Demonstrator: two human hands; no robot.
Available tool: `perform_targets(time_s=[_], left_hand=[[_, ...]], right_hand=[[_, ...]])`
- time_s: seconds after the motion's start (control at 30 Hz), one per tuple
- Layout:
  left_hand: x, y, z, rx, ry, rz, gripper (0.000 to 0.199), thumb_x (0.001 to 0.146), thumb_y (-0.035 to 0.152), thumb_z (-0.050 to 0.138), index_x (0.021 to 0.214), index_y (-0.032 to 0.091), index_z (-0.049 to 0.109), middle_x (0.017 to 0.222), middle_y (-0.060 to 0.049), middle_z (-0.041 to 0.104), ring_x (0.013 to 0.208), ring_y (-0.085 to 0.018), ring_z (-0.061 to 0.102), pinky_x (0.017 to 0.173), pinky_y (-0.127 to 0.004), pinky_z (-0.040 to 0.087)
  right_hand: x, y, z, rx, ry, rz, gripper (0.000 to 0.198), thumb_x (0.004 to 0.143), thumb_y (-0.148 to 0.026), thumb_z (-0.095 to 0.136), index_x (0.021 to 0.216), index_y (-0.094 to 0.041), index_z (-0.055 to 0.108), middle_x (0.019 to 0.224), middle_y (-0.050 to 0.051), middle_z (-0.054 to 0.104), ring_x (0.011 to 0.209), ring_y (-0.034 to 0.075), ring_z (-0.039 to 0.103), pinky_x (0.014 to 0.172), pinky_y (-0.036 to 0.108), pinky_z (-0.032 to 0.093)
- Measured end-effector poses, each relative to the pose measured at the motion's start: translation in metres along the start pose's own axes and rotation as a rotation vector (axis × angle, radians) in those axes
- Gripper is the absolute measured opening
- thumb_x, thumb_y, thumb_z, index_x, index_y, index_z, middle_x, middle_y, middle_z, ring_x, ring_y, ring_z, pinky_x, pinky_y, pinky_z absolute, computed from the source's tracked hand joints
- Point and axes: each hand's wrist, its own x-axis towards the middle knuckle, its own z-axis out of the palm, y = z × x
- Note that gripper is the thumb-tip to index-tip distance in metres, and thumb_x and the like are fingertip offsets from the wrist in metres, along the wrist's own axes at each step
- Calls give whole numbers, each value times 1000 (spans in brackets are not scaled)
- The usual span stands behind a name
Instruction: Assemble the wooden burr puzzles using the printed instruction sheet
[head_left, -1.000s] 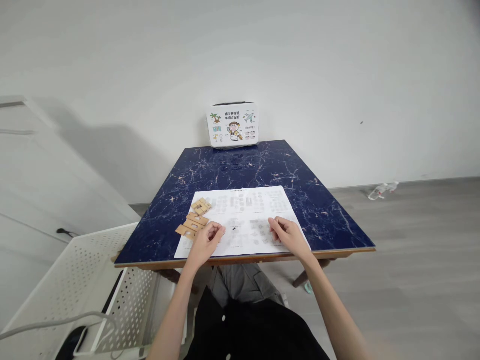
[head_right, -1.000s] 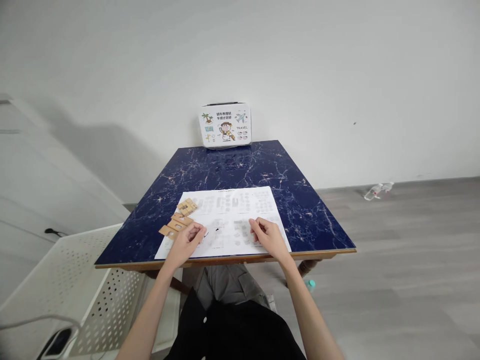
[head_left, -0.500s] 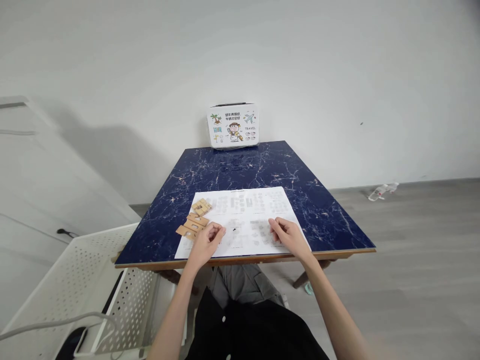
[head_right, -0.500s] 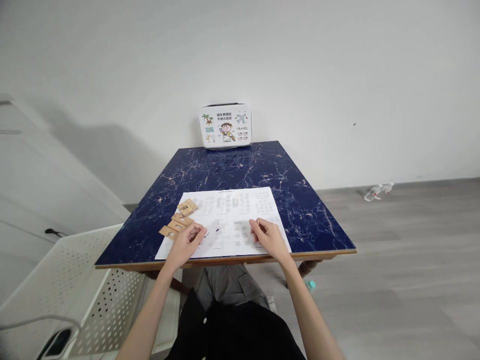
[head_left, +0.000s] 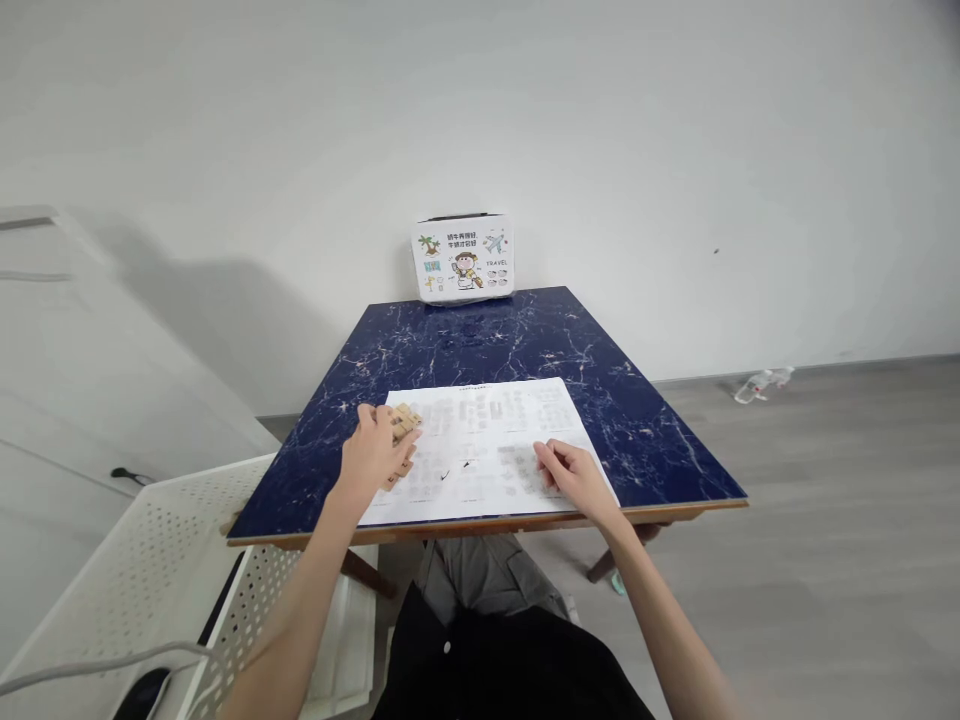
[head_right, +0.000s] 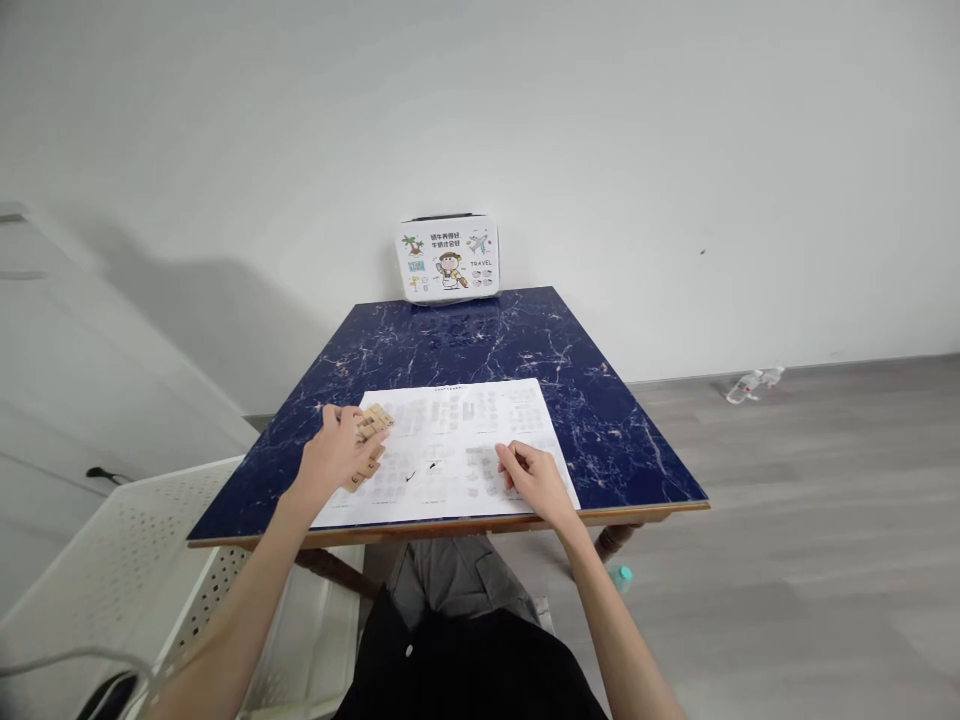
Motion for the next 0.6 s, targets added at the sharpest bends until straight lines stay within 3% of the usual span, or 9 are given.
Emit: perform_targets(time_s=[0.1, 0.27, 0.6], left_hand=[[18, -3, 1, 144, -64, 19, 66, 95, 62, 55, 138, 11, 49, 136, -24, 48, 111, -38, 67, 80, -38, 54], [44, -5, 10, 168, -240, 72, 69, 94, 68, 50, 133, 10, 54, 131, -25, 53, 110, -41, 67, 86, -45, 53], [67, -10, 20, 42, -312, 153, 60, 93, 66, 54, 127, 17, 60, 129, -20, 57, 104, -36, 68, 83, -40, 52]], right_hand=[[0, 0, 0, 12, 2, -4, 53, 98, -68, 51, 71, -23, 57, 55, -1, 59, 52, 16, 52, 55, 28, 41], [0, -2, 0, 13, 5, 2, 52, 98, -67, 52, 70, -23, 57, 55, -1, 58, 52, 17, 52, 56, 28, 41], [0, -2, 0, 19, 11, 5, 51, 99, -65, 52, 71, -23, 57, 55, -2, 58, 53, 16, 51, 57, 28, 40]])
